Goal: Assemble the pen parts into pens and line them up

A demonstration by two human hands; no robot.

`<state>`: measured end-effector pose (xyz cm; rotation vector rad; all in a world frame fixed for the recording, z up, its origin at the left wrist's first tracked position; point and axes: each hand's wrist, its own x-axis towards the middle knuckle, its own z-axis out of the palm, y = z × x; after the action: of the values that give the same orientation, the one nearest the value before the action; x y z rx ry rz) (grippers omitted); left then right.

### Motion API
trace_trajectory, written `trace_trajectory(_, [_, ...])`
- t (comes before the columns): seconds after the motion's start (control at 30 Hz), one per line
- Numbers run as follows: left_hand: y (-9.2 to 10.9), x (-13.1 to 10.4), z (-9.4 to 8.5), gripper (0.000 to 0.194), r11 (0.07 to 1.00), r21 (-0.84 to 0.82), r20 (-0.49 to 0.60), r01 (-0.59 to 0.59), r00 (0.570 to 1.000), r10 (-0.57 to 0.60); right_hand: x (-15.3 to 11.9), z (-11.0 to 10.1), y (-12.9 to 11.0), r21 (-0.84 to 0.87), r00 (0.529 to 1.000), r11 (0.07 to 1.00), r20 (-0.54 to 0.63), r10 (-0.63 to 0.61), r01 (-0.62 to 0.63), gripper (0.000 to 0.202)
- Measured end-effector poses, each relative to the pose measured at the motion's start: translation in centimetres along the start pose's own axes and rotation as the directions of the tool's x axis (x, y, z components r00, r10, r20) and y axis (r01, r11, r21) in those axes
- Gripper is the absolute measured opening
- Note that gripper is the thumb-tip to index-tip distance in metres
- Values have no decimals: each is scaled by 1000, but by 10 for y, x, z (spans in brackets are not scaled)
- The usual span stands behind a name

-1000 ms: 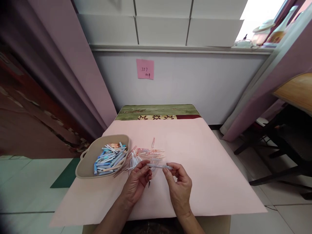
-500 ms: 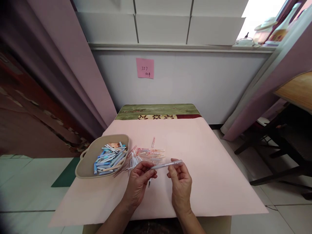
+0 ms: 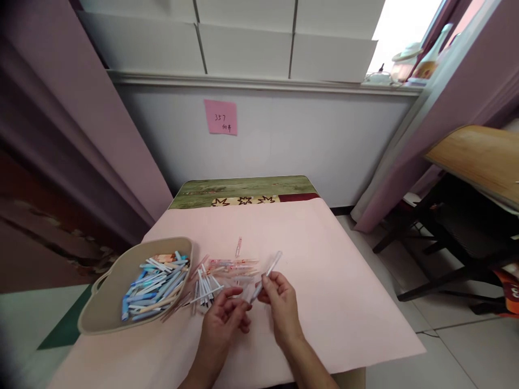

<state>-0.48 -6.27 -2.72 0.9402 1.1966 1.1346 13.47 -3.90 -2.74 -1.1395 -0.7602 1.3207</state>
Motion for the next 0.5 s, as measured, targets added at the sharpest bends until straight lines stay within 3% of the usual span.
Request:
trace_trajectory(0.1, [-16, -4, -18, 32, 899, 354, 40, -257, 965, 260, 54, -38, -14, -351, 992, 934, -72, -101, 70, 45])
trace_trajectory(0.17, [-27, -3, -33, 30, 749, 509, 144, -424, 900, 412, 95, -66, -28, -696, 964, 717, -161, -211, 40, 47])
trace_trajectory(0.23, [-36, 1, -44, 29, 606, 561, 298, -564, 820, 488, 132, -90, -43, -781, 942, 625, -219, -253, -14, 41])
trace_trajectory(0.37, [-45, 10, -51, 30, 478, 619, 374, -624, 769, 519, 184, -114, -61, -871, 909, 473, -296, -294, -131, 31])
trace_trajectory(0.47, [-50, 11, -48, 24, 470, 607, 372, -640, 752, 544, 204, -119, -64, -903, 897, 378, -328, -296, -205, 29])
trace_trajectory(0.5, [-53, 10, -47, 22, 484, 614, 327, -623, 759, 563, 209, -119, -63, -909, 895, 351, -335, -294, -225, 29])
